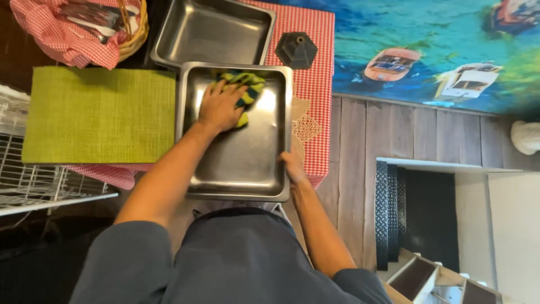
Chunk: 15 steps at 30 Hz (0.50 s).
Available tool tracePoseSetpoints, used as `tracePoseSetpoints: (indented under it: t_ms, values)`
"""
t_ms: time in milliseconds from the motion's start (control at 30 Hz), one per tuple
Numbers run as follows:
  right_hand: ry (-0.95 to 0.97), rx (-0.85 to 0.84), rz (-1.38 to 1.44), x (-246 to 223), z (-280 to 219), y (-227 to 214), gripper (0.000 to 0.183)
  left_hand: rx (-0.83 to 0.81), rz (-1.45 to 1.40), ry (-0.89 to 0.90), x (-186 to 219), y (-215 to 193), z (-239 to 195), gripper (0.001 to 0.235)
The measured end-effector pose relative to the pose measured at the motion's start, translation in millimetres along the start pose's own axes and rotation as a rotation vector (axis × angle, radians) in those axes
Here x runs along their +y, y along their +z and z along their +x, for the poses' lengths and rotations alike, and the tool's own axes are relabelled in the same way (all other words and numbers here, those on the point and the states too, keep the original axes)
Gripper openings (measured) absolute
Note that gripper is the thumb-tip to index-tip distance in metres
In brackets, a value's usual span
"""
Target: Cleaning and organizing metal trays in a restaurant kitchen or dining area.
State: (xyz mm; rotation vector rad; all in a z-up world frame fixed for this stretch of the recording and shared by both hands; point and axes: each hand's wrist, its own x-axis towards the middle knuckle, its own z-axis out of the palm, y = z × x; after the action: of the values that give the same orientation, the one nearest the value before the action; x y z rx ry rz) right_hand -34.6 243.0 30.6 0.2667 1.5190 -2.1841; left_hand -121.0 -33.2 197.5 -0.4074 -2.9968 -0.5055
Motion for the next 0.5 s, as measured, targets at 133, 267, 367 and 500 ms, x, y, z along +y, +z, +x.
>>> tracePoseSetpoints:
  t_ms: [133,267,367,500]
  values:
    - [-0.102,0.027,0.023,-66,-24,30,0.056,-0.111,0.132,0.065,-44,19,-13,0.075]
    - [-0.079,0.092,0.09,-16,13,-30,0.037,-0.476,0.241,0.321,1,-11,-52,0.077]
    - [-0.014,0.106,0.17,-55,-4,11,0.036,-0.443,0.186,0.564,16,3,-67,0.079]
    - [-0.153,-0.128,0.091,-82,-17,47,0.048,-0.392,-0.054,0.189,18,-28,-17,0.061]
